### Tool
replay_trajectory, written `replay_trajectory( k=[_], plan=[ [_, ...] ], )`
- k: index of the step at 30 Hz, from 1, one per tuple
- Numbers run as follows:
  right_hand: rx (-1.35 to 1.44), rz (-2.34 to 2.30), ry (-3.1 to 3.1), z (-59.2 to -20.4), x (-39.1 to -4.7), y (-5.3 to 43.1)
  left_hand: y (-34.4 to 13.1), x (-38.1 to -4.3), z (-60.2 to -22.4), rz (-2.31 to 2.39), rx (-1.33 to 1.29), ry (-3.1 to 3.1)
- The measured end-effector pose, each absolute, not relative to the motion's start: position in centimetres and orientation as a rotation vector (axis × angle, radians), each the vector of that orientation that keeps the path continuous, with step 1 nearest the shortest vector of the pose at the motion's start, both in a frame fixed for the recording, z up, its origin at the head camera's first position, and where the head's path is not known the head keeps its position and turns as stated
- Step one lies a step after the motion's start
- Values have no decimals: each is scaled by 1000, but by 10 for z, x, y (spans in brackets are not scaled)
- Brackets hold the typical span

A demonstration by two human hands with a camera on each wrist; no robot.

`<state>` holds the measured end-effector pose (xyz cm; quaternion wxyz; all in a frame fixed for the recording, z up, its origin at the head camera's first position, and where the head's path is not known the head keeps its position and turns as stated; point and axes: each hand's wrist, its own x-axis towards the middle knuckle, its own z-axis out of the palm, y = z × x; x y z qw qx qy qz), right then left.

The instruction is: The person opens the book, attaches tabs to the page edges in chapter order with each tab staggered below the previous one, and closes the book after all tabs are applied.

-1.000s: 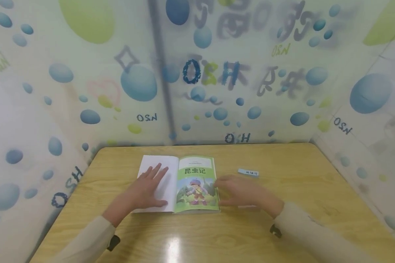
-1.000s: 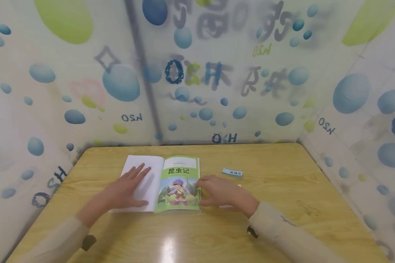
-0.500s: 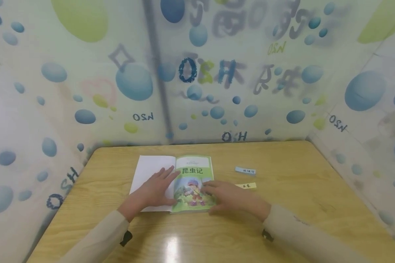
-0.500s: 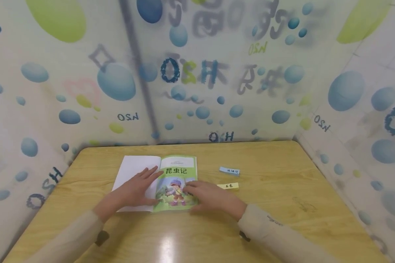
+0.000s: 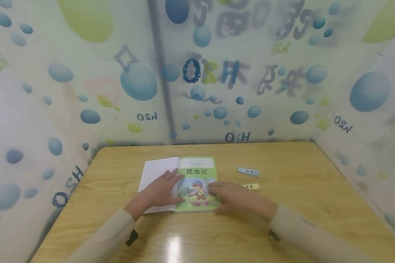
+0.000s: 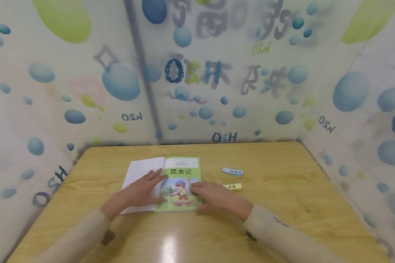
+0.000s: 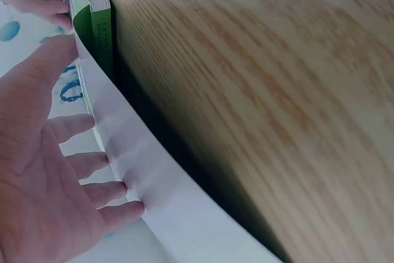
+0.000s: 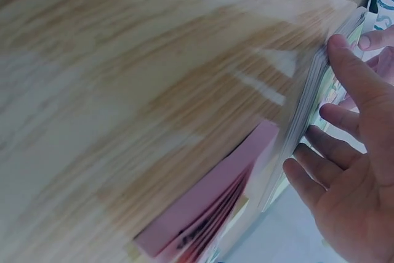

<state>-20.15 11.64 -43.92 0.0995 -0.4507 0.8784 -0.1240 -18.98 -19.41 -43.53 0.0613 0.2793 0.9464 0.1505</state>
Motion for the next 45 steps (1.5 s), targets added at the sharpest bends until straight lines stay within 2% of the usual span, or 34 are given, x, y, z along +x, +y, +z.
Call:
replay_trajectory(
  k=[13, 26, 36, 45],
  plan=[
    [-1260, -509, 2527, -439, -208, 129, -192, -187, -435, 386, 872, 2855],
    [-1309, -584, 2470, -432, -213, 125, -191, -184, -437, 374, 814, 2870],
    [-1426, -552, 2478, -428, -215, 122, -167, -175, -432, 387, 922, 2840],
    [-1335, -443, 2604, -417, -213, 119, -155, -177, -428, 414, 961, 2783]
  ],
)
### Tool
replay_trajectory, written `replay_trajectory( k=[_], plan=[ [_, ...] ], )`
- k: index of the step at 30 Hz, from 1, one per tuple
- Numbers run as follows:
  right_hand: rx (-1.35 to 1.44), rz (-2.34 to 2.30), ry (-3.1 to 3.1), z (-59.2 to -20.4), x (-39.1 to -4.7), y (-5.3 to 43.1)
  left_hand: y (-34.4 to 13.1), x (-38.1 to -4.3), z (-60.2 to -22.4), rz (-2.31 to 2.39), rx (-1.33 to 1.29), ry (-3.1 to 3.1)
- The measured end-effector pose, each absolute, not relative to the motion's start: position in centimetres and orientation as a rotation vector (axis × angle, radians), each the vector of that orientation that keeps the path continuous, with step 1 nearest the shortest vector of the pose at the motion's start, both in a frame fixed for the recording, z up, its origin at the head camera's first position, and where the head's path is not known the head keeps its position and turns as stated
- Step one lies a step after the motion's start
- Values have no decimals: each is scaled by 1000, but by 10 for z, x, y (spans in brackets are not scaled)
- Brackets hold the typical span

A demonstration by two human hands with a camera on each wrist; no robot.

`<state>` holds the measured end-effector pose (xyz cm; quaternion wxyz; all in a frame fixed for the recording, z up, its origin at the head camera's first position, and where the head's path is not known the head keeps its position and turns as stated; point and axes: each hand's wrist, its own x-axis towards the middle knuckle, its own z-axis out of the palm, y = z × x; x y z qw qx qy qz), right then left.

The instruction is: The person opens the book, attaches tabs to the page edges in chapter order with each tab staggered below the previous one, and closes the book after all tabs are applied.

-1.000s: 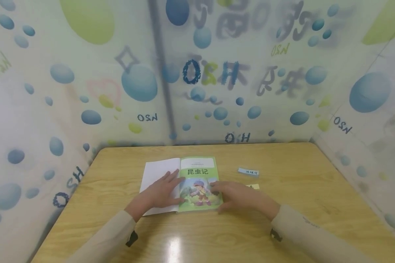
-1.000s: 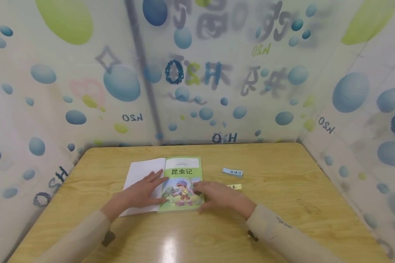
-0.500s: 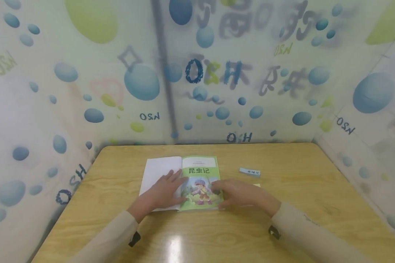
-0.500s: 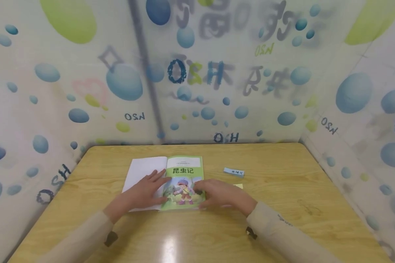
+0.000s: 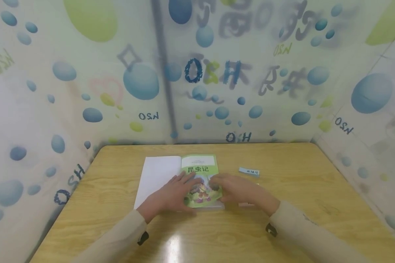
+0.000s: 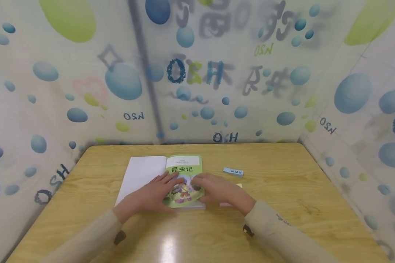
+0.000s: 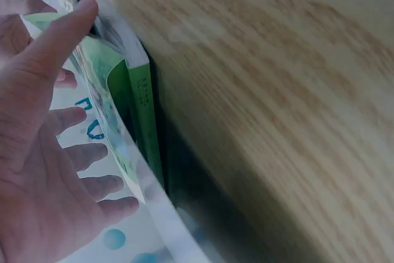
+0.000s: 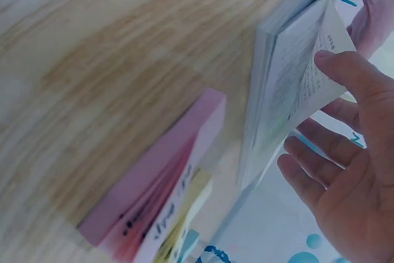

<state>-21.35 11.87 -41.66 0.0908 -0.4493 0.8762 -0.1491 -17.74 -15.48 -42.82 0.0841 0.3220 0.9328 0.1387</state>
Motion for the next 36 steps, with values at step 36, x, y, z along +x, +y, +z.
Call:
replay_trajectory(
  k=[36],
  plan=[
    [-1226, -504, 2632, -426, -196, 131, -181, -173, -417, 525, 834, 2792]
  ],
)
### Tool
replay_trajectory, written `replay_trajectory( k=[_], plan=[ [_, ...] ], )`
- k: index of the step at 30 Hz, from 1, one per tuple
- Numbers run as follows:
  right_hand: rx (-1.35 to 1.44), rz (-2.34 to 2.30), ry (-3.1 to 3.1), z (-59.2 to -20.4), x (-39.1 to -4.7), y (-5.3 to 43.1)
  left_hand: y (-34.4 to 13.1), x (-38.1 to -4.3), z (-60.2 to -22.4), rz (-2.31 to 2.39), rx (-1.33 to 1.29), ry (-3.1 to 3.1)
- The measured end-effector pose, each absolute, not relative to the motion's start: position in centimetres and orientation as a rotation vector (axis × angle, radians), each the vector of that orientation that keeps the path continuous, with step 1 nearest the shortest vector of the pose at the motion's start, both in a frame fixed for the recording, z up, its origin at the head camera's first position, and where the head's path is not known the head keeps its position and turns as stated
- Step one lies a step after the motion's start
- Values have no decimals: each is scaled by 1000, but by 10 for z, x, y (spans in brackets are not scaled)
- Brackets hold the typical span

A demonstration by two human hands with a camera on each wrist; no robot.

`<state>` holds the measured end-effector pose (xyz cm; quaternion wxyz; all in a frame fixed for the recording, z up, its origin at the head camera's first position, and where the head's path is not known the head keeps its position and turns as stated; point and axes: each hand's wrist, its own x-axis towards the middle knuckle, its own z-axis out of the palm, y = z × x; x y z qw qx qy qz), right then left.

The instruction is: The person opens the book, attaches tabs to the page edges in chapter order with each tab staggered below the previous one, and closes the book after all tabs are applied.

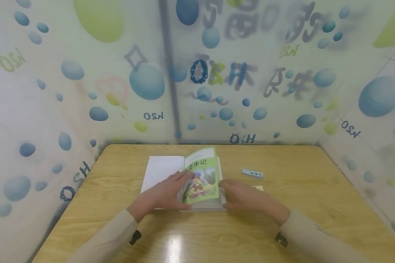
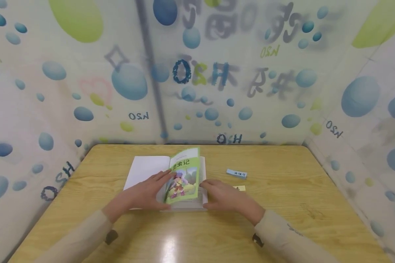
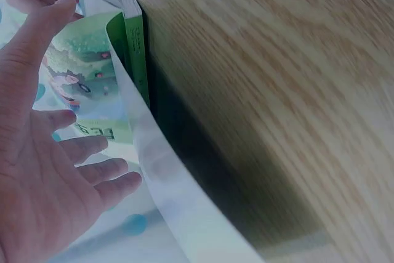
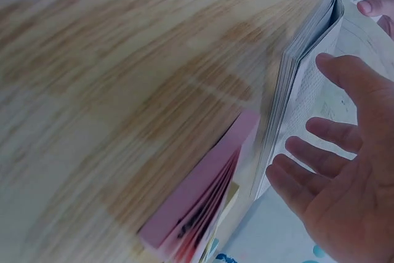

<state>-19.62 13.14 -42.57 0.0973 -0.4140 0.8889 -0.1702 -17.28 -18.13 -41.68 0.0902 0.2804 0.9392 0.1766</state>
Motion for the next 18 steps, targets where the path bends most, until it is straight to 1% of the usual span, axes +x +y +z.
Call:
replay_trajectory(
  k=[7, 10, 15, 18],
  plan=[
    [-1272, -481, 2614, -427, -197, 122, -198, -172, -413, 552, 849, 2847],
    [-1281, -481, 2603, -427, -197, 120, -208, -173, -411, 668, 885, 2862],
    [-1260, -467, 2604, -427, -197, 117, -231, -171, -408, 911, 708, 2838],
    [-1233, -450, 2607, -428, -197, 117, -245, -169, -408, 889, 599, 2858]
  ],
)
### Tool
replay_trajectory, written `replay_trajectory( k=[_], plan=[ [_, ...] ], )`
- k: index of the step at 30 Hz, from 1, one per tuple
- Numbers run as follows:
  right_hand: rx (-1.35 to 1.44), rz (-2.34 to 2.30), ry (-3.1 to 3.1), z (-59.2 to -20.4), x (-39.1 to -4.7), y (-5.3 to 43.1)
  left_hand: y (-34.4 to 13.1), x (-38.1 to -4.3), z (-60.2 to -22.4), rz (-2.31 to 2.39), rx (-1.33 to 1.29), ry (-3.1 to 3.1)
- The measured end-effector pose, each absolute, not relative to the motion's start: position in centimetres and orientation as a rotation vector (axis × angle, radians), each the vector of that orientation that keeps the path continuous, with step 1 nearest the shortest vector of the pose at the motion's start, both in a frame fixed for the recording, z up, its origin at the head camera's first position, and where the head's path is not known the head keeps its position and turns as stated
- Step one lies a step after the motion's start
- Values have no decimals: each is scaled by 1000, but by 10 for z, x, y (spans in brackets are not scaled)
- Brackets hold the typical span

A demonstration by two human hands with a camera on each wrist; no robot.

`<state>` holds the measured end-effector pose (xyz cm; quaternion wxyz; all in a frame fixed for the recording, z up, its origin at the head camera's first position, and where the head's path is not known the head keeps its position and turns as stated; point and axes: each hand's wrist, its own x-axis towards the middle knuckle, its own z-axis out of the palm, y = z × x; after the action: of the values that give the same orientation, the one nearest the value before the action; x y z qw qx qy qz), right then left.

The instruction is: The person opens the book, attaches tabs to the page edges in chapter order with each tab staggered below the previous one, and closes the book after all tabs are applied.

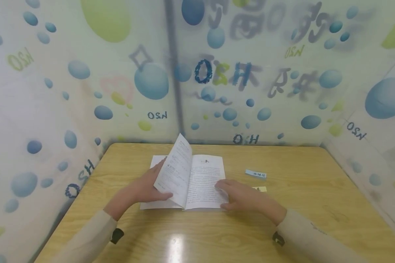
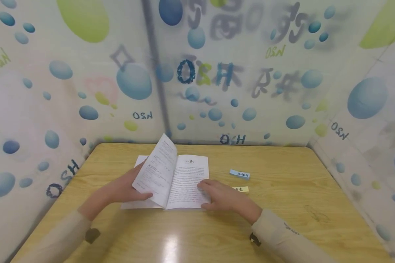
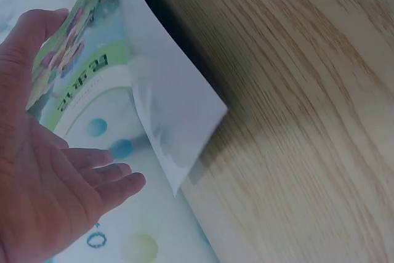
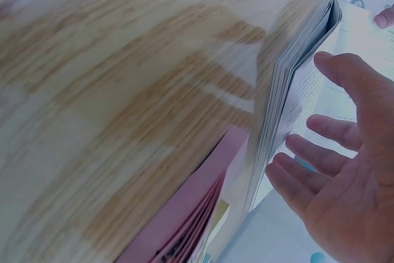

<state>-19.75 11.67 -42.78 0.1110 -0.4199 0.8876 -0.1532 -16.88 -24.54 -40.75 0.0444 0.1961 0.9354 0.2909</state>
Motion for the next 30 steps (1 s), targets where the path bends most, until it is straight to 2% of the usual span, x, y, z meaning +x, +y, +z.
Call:
replay_trajectory(
  k=[9, 20, 30],
  plan=[
    [-1238, -459, 2609, -429, -199, 119, -267, -171, -407, 689, 599, 2986],
    [-1288, -486, 2594, -432, -197, 118, -262, -166, -412, 440, 575, 3087],
    [-1287, -534, 2558, -435, -198, 113, -238, -170, -434, 363, 791, 3093]
  ],
)
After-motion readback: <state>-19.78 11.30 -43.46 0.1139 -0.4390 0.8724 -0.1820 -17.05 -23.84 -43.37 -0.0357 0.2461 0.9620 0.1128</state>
